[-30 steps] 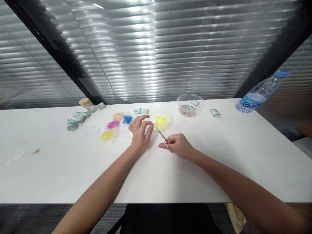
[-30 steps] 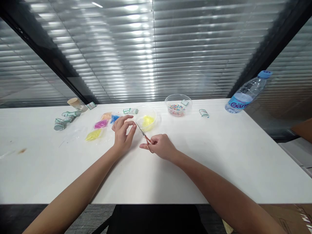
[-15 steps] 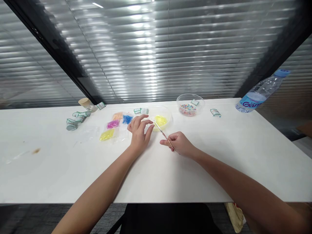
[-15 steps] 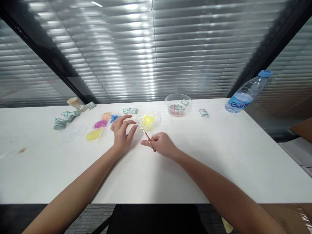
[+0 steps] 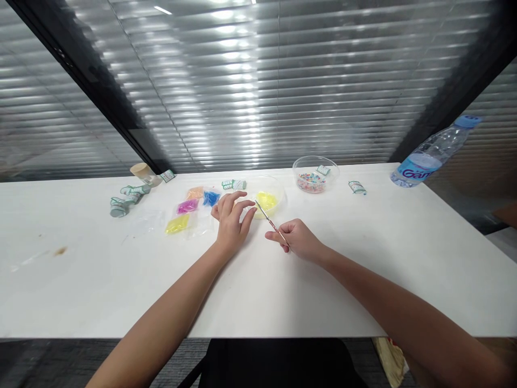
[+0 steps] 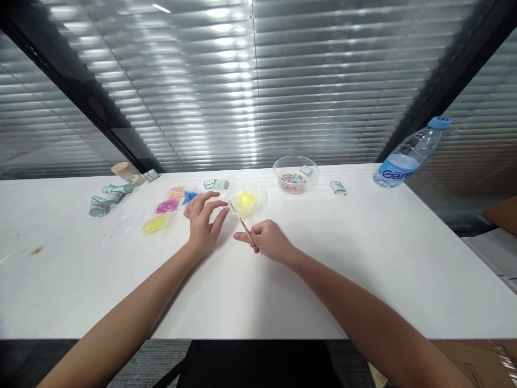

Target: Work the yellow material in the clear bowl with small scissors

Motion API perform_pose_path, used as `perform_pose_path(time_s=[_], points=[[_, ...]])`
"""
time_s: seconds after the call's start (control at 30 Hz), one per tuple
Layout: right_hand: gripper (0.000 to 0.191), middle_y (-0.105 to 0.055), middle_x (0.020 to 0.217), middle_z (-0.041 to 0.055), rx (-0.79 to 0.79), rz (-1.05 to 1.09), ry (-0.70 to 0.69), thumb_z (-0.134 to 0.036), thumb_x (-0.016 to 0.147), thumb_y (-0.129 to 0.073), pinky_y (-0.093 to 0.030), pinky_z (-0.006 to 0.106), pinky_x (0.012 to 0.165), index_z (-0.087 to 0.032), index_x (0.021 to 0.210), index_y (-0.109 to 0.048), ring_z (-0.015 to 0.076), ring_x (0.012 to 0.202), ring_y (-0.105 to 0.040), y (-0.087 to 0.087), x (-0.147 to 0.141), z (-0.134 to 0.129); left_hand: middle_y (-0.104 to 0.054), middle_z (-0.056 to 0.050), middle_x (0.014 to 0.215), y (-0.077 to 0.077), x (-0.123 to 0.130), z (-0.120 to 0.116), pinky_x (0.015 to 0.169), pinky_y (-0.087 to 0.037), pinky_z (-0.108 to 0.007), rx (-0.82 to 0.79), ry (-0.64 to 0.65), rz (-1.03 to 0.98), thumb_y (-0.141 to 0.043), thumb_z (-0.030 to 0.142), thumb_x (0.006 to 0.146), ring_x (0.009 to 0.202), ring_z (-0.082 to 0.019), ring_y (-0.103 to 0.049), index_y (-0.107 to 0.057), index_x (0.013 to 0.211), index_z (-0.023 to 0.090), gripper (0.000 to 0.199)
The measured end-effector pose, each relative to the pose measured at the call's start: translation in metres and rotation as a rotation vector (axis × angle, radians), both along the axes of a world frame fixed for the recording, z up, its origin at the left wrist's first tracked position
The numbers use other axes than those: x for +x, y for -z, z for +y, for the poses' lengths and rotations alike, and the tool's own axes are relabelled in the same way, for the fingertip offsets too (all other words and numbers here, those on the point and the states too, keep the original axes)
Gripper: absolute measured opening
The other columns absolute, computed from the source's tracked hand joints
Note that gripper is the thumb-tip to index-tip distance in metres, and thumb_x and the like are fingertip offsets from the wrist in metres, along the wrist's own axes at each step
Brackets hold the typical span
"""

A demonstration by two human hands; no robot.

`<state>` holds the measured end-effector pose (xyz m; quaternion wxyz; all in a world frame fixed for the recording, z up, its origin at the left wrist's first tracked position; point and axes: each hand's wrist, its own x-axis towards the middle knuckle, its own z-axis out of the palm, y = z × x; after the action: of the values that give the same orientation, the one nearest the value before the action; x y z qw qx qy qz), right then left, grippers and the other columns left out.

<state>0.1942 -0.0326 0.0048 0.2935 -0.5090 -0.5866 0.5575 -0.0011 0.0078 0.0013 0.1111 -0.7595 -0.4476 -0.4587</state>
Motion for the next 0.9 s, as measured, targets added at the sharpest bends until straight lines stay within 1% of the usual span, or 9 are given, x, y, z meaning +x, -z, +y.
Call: perform_pose_path(time_s=[0.1,0.3,0.67,0.77,0.8,0.83,0.9], points=[[0.051,-0.043,0.044,-0.0041,-0.001,0.021,0.005,-0.052,0.073,-0.07,-0.027,0.025,0.051,-0.016,0.047,-0.046,0.0061,0.045,-0.031,-0.0008,-0.0002,0.0002,-0.064,-0.006,0.116,0.0003,-0.0003,0.0,0.091,-0.027,-0.038,0.017,0.01,0.003,-0.058,0.026,0.092,0.11,-0.022,-0.054,-0.066,0.095,0.023,0.009],[0.05,-0.044,0.045,-0.0043,-0.018,0.032,0.015,-0.05,0.072,-0.071,-0.028,0.025,0.052,-0.016,0.047,-0.045,0.0061,0.046,-0.033,-0.0028,-0.0006,-0.0001,-0.063,-0.006,0.116,0.0006,-0.0011,-0.0002,0.089,-0.028,-0.039,0.025,0.026,0.021,-0.06,0.025,0.091,0.11,-0.022,-0.053,-0.067,0.097,0.024,0.009],[0.052,-0.043,0.044,-0.0042,-0.021,0.035,0.022,-0.052,0.071,-0.071,-0.028,0.025,0.052,-0.016,0.046,-0.044,0.0062,0.045,-0.034,-0.0045,-0.0011,0.0,-0.064,-0.006,0.117,0.0004,-0.0002,-0.0007,0.091,-0.028,-0.04,-0.016,0.009,0.027,-0.057,0.03,0.092,0.111,-0.023,-0.053,-0.068,0.097,0.025,0.013],[0.053,-0.044,0.044,-0.0039,-0.021,0.046,0.033,-0.054,0.073,-0.07,-0.029,0.025,0.052,-0.016,0.046,-0.045,0.0059,0.045,-0.034,-0.0041,-0.0015,-0.0001,-0.063,-0.006,0.117,-0.0004,-0.0005,-0.0014,0.093,-0.028,-0.04,-0.027,0.003,0.013,-0.057,0.031,0.092,0.112,-0.024,-0.054,-0.066,0.099,0.025,0.013],[0.054,-0.044,0.044,-0.0037,-0.023,0.053,0.044,-0.055,0.073,-0.07,-0.028,0.025,0.051,-0.015,0.046,-0.045,0.0058,0.045,-0.034,-0.0041,-0.0016,-0.0001,-0.062,-0.007,0.12,-0.0008,-0.0008,-0.0017,0.094,-0.028,-0.041,-0.042,-0.003,0.002,-0.058,0.033,0.091,0.114,-0.024,-0.053,-0.064,0.104,0.025,0.016],[0.054,-0.044,0.044,-0.0037,-0.029,0.063,0.059,-0.056,0.073,-0.069,-0.028,0.025,0.05,-0.015,0.047,-0.046,0.0055,0.044,-0.033,-0.0042,-0.0016,-0.0001,-0.06,-0.009,0.123,-0.0012,-0.0012,-0.002,0.096,-0.028,-0.041,-0.066,-0.01,-0.014,-0.06,0.036,0.09,0.117,-0.025,-0.052,-0.061,0.11,0.024,0.023],[0.055,-0.044,0.044,-0.0038,-0.058,0.084,0.091,-0.059,0.073,-0.069,-0.026,0.025,0.048,-0.015,0.048,-0.046,0.0048,0.042,-0.032,-0.0046,-0.0015,0.0,-0.053,-0.013,0.133,-0.0013,-0.0025,-0.0022,0.099,-0.028,-0.044,-0.136,-0.031,-0.059,-0.066,0.045,0.083,0.126,-0.029,-0.046,-0.05,0.126,0.023,0.051]])
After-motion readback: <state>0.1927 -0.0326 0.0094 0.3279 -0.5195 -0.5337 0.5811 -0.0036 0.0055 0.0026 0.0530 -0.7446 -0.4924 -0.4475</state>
